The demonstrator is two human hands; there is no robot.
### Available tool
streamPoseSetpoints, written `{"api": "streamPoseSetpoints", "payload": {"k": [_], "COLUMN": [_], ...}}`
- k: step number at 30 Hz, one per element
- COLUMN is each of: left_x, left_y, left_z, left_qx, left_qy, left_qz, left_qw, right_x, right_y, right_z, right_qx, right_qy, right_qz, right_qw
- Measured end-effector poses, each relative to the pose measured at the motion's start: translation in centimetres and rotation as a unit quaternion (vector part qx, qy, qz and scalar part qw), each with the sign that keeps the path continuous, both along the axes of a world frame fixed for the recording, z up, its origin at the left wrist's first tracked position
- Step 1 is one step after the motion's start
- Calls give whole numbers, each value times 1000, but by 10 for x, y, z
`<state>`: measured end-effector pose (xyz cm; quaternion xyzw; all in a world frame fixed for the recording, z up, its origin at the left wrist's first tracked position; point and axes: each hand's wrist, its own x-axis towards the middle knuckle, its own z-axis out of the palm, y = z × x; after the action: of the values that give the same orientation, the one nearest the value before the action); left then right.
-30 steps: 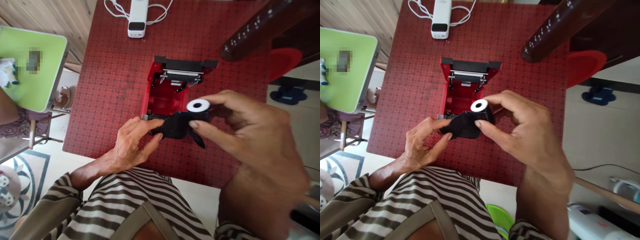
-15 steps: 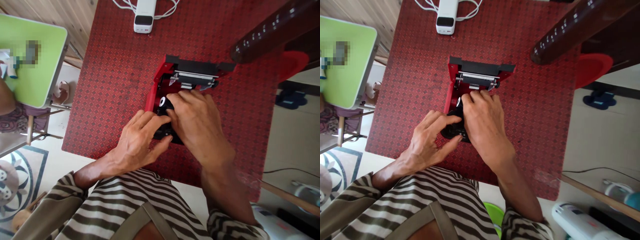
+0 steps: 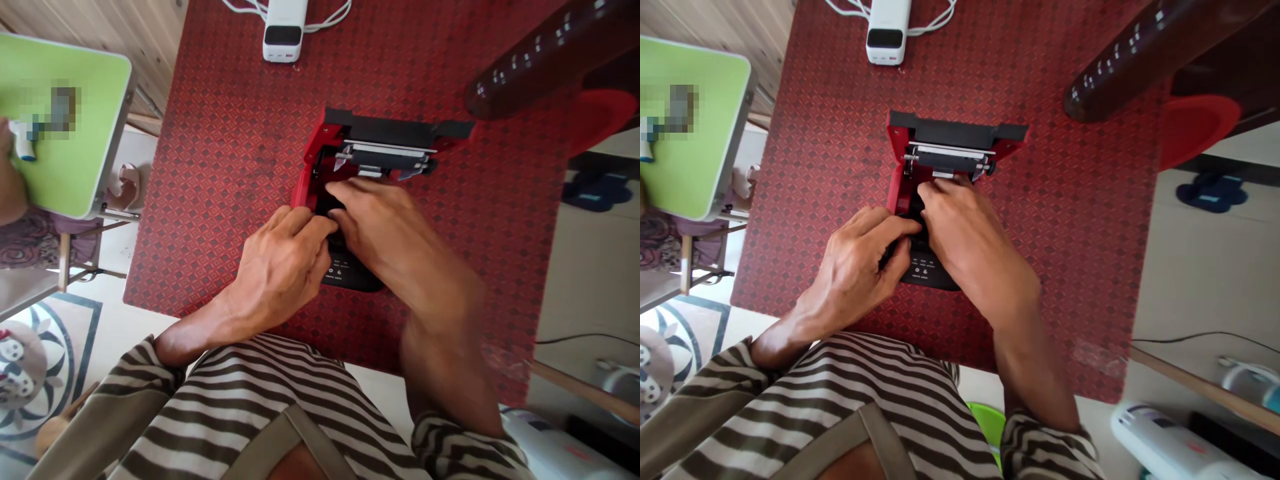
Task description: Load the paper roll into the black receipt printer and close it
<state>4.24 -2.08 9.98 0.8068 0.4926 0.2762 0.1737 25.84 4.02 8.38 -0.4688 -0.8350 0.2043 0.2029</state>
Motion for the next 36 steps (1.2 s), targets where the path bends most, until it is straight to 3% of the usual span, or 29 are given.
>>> {"api": "streamPoseSetpoints", "payload": {"k": [4, 7, 13, 21, 25, 29, 33, 36], "left_x": [0, 0, 4, 10, 6, -1, -4, -3], "left_y": [-2, -4, -11, -27, -31, -36, -40, -42], "left_z": [-1, -4, -7, -6, -4, -3, -4, -7], "left_qx": [11, 24, 93, 134, 151, 152, 156, 169], "left_qy": [-35, -70, -79, -5, 22, 36, 51, 61], "left_qz": [6, 17, 45, 32, 15, -6, -19, -12], "left_qw": [999, 997, 992, 990, 988, 988, 986, 984], "right_x": [17, 25, 23, 29, 33, 44, 51, 45], "right_y": [-23, -41, -58, -73, -77, -68, -30, 4], "right_z": [36, 46, 33, 16, 20, 43, 62, 63], "right_qx": [-6, 12, 73, 218, 215, 236, 290, 248], "right_qy": [71, 86, 79, 28, 29, 32, 10, -2], "right_qz": [40, 17, -32, -10, 10, -30, -114, -85], "right_qw": [997, 996, 994, 975, 976, 971, 950, 965]}}
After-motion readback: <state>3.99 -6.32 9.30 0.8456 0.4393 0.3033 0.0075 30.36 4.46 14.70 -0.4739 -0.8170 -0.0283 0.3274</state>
